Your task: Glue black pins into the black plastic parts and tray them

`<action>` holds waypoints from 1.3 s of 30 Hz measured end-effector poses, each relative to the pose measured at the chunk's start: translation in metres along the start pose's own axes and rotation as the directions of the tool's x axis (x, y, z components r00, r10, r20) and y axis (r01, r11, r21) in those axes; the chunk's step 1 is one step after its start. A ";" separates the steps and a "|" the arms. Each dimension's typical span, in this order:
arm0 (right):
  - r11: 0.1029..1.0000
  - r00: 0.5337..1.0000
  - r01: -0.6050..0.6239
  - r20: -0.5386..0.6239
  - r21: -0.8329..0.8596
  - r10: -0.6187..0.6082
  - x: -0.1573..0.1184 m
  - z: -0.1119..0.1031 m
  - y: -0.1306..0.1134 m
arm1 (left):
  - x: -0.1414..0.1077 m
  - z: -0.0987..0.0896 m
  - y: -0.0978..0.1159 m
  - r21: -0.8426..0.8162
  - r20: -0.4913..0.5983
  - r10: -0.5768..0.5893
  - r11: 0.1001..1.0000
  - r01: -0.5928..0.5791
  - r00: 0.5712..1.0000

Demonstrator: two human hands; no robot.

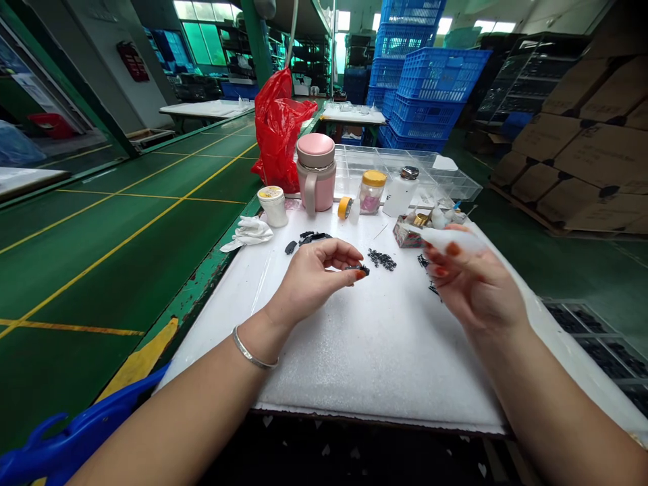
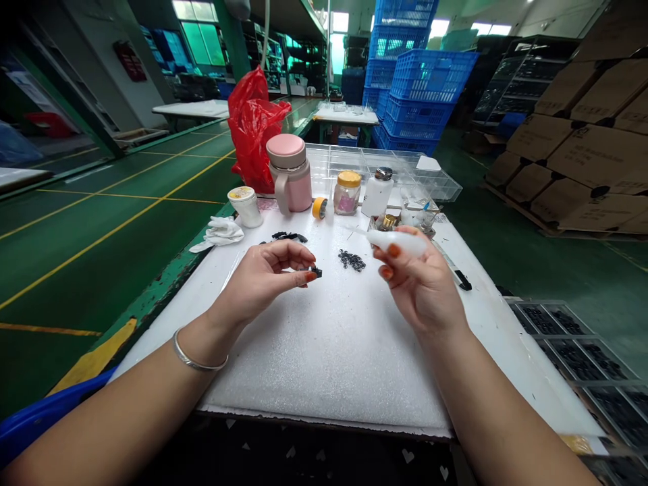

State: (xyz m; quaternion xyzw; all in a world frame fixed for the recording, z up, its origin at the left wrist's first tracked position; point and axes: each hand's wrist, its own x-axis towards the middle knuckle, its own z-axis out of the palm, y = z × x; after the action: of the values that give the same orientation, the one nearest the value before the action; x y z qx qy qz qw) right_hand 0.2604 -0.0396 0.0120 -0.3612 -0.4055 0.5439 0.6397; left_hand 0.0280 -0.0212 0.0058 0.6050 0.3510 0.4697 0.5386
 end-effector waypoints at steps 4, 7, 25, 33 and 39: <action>0.972 0.969 -0.232 0.077 -0.038 0.234 -0.005 0.016 0.010 | 0.000 0.003 -0.003 -0.203 0.045 -0.090 0.974 0.097 0.995; 0.943 0.928 -0.302 0.183 -0.139 0.325 -0.006 0.023 0.020 | 0.000 0.004 -0.007 -0.268 0.062 -0.115 0.955 0.127 0.991; 0.734 0.959 0.278 0.216 -0.620 -0.181 -0.016 0.033 0.027 | -0.001 0.016 -0.013 -0.275 0.073 -0.107 0.954 0.123 0.992; 0.980 0.997 0.049 0.070 -0.191 -0.036 0.009 0.002 0.007 | 0.005 -0.011 -0.005 -0.182 -0.135 -0.108 0.980 0.082 0.985; 0.994 0.997 -0.021 0.068 -0.111 0.029 0.016 -0.008 -0.005 | 0.011 -0.018 0.005 -0.052 -0.348 0.041 0.997 -0.063 0.937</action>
State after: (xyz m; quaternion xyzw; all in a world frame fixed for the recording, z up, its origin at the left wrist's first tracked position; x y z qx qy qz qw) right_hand 0.2710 -0.0251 0.0154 -0.3817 -0.4524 0.5411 0.5974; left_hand 0.0137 -0.0064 0.0121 0.5047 0.4095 0.5936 0.4745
